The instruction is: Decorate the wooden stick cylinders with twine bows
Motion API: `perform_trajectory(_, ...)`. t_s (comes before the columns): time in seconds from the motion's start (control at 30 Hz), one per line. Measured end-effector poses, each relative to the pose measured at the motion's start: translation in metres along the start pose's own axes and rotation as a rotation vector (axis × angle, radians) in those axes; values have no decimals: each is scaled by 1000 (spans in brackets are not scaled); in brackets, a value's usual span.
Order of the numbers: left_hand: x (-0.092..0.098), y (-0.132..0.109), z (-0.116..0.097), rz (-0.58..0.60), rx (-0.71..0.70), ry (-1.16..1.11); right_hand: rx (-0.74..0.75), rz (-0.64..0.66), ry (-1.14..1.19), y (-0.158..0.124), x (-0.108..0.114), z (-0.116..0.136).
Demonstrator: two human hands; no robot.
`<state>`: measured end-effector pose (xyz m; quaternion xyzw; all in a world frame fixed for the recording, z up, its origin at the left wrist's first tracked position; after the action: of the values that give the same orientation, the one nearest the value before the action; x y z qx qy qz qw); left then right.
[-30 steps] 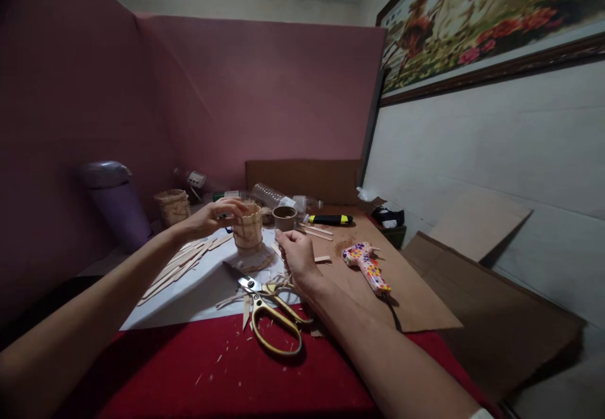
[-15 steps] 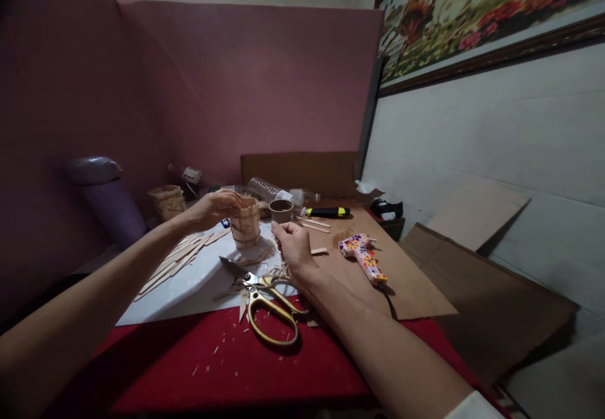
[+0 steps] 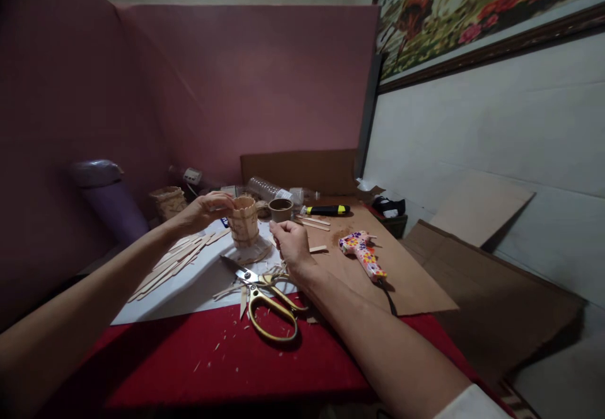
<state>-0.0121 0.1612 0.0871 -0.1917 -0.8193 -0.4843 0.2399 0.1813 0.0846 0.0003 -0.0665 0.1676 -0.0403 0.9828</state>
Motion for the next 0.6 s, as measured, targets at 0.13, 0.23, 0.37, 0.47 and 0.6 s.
perform_trajectory(0.13,5,-1,-6,7,22,-46,6,9,9,1,0,-1)
perform_trajectory(0.23,7,4,-11,15,5,-9,12,12,7,2,-1,-2)
perform_trajectory(0.37,-1,11,-14,14,-15,98,17,12,0,2,-1,-1)
perform_trajectory(0.47,-7,13,-12,-6,-24,153,23,8,-4,1,-1,0)
perform_trajectory(0.6,-5,17,-9,12,-47,142,26,7,-9,0,0,0)
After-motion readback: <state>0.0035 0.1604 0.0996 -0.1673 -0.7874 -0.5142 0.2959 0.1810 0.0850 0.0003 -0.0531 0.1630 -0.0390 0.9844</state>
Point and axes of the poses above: each hand's wrist, its own y-axis towards the middle knuckle, its own x-axis out of the back of the hand, z = x × y, the point moved 6 cm from there along y, towards the middle knuckle, and after that the axes turned 13 degrees about -x, right-handed, at the moved point
